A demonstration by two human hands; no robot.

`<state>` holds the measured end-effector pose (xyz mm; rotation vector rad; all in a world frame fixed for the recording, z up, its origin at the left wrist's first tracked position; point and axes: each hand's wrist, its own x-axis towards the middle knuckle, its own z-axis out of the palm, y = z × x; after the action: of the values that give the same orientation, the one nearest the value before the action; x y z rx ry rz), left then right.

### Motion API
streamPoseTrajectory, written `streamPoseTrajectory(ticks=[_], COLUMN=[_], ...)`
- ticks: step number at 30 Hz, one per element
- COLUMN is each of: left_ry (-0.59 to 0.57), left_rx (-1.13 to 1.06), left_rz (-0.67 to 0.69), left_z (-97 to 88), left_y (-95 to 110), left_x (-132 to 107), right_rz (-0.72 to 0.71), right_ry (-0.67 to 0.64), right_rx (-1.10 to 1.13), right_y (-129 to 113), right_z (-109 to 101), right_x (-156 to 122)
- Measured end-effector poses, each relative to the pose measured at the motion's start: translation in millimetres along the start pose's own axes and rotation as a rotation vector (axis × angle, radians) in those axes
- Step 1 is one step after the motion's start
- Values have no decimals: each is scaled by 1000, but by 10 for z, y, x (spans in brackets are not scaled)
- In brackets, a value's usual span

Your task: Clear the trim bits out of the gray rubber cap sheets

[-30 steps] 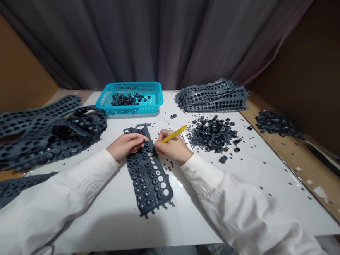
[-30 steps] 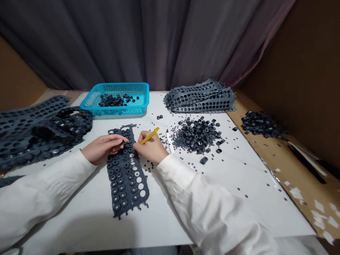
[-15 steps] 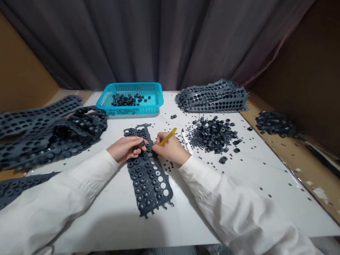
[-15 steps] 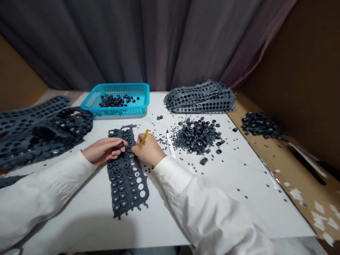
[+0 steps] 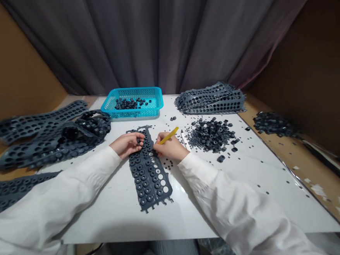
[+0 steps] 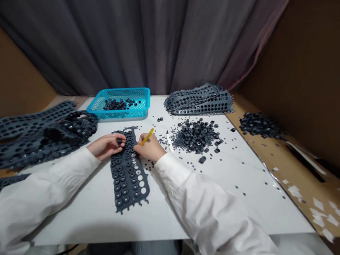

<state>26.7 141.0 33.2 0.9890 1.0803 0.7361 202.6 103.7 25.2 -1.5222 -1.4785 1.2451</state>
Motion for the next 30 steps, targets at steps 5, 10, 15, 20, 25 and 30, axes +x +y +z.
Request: streamPoseTrajectory(ticks=[5,10,15,20,25,30], left_ry=[-125,-309,-401,-347,-85,-19], left_rx=[629,1054,1236,1244,1137,1078], left_rz=[291,501,598,665,675,602], left_z=[70,181,159,70,-52,-186], left_y=[43,69,-18,-125,-40,97], left_x=[82,113,179,177,144,164], right_rz=[-7,-11,-90,-118,-131,-68], right_ry=[4,11,48,67,78,36], right_rx=[-3,-8,-98,-171,-187,20], right_y=[-1,3,1,20,22,31], right_z=[-4,6,10,11,19,-13], right_x=[-5,-6,-18,-7,-12,17])
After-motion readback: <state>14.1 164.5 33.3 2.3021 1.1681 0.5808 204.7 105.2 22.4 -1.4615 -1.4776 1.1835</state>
